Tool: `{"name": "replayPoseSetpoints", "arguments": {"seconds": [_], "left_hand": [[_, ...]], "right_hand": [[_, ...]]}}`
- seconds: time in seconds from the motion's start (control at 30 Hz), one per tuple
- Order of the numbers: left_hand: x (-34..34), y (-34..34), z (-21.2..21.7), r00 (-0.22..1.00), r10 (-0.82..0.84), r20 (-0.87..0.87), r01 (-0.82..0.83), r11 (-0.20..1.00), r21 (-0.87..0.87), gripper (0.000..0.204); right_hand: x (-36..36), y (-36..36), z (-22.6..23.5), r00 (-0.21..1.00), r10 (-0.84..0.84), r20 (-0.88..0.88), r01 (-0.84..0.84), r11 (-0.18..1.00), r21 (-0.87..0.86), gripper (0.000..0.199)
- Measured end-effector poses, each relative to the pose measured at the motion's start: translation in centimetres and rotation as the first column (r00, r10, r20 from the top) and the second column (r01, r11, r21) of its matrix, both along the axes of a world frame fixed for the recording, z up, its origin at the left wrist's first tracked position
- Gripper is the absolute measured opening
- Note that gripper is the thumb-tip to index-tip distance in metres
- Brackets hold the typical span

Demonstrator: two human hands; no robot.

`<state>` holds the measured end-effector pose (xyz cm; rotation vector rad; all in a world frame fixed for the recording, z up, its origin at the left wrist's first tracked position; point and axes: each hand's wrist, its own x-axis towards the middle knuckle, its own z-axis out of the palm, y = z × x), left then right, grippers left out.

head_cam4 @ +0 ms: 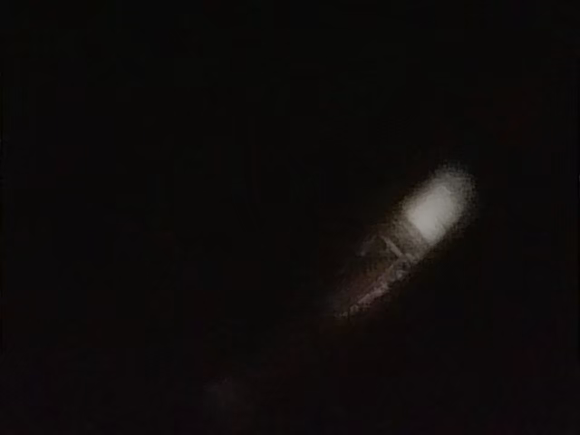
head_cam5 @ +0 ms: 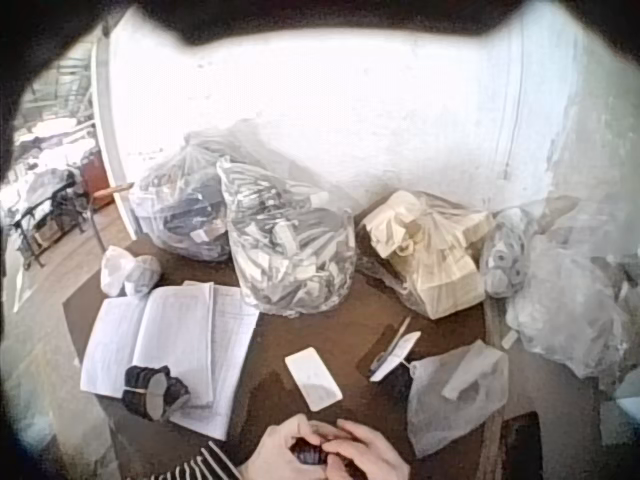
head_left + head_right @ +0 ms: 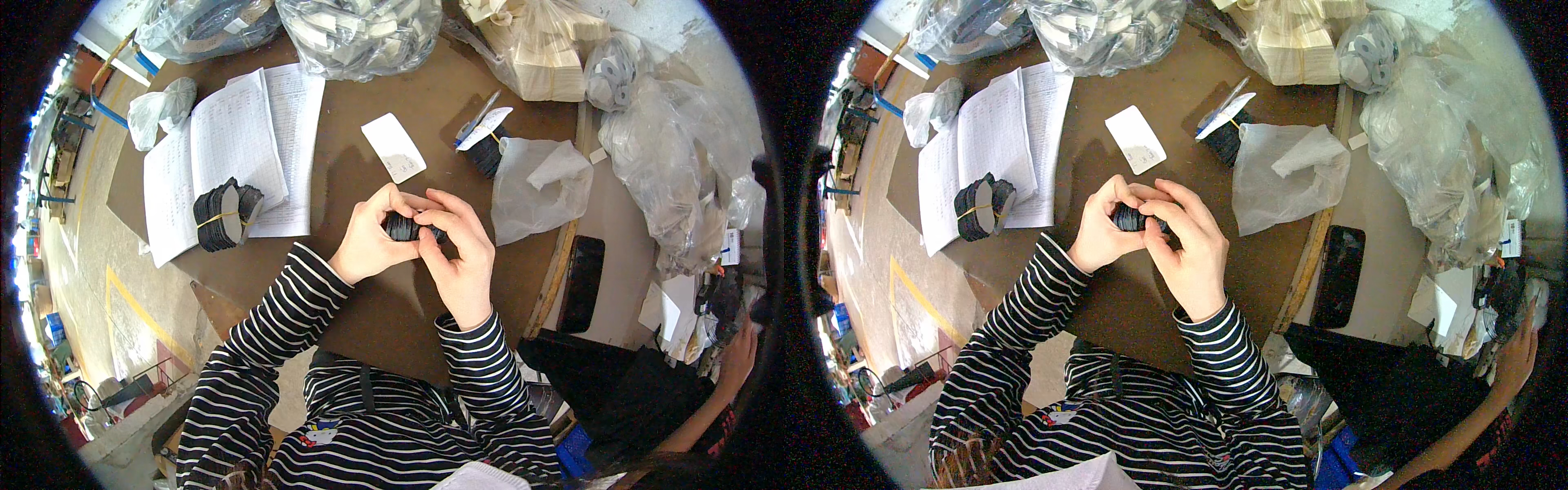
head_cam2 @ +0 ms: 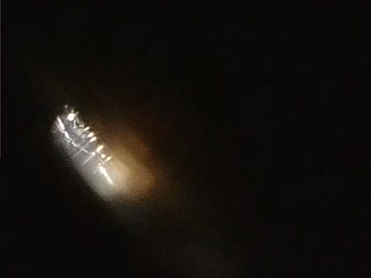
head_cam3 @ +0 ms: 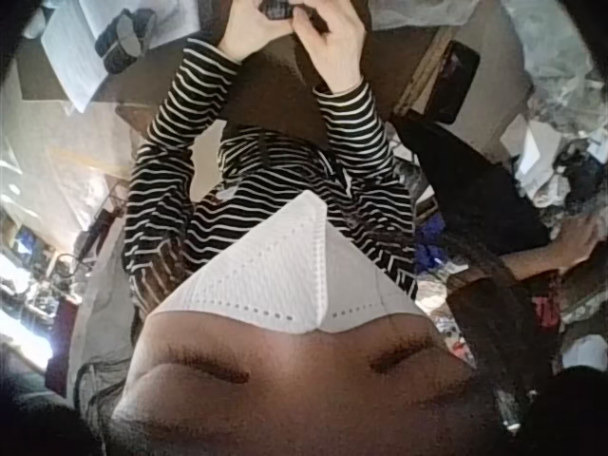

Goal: The person bundles small dark rectangular items with a rubber band, places them into a plastic bag, and writes on a label with a pen. The person then handles a bag of white items and places them on the table.

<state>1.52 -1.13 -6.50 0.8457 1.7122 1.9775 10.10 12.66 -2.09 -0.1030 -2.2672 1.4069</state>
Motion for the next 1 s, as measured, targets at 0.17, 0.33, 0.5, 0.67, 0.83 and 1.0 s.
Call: {"name": "replayPoseSetpoints", "arguments": {"seconds": [0.17,0.33,0.5,0.67,0.83,1.0], "left_hand": [[0.0,0.0,-0.2,1.000,-0.004,0.001,0.004,1.000,-0.005,0.047],[-0.1,-0.1,0.1,1.000,-0.003,-0.025,0.002,0.999,-0.037,0.049],[-0.1,-0.1,-0.7,0.999,-0.007,-0.033,0.007,1.000,-0.001,0.050],[0.1,0.1,-0.7,1.000,0.025,-0.015,-0.024,0.998,0.053,0.046],[0.0,0.1,-0.8,0.999,0.022,-0.023,-0.021,0.999,0.034,0.046],[0.0,0.0,0.0,1.000,-0.005,-0.003,0.005,1.000,0.006,0.048]], "right_hand": [[0.1,0.0,0.1,1.000,0.011,0.026,-0.010,0.999,-0.051,0.018],[0.0,0.2,0.1,1.000,0.015,0.016,-0.015,0.999,-0.041,0.018],[0.0,0.3,0.4,0.999,0.039,0.014,-0.038,0.997,-0.064,0.017],[0.0,0.3,0.4,0.998,0.052,0.029,-0.051,0.997,-0.050,0.015],[0.0,0.3,0.6,0.998,0.047,0.050,-0.044,0.998,-0.055,0.014],[0.0,0.3,0.2,0.997,0.056,0.056,-0.049,0.992,-0.115,0.014]]}}
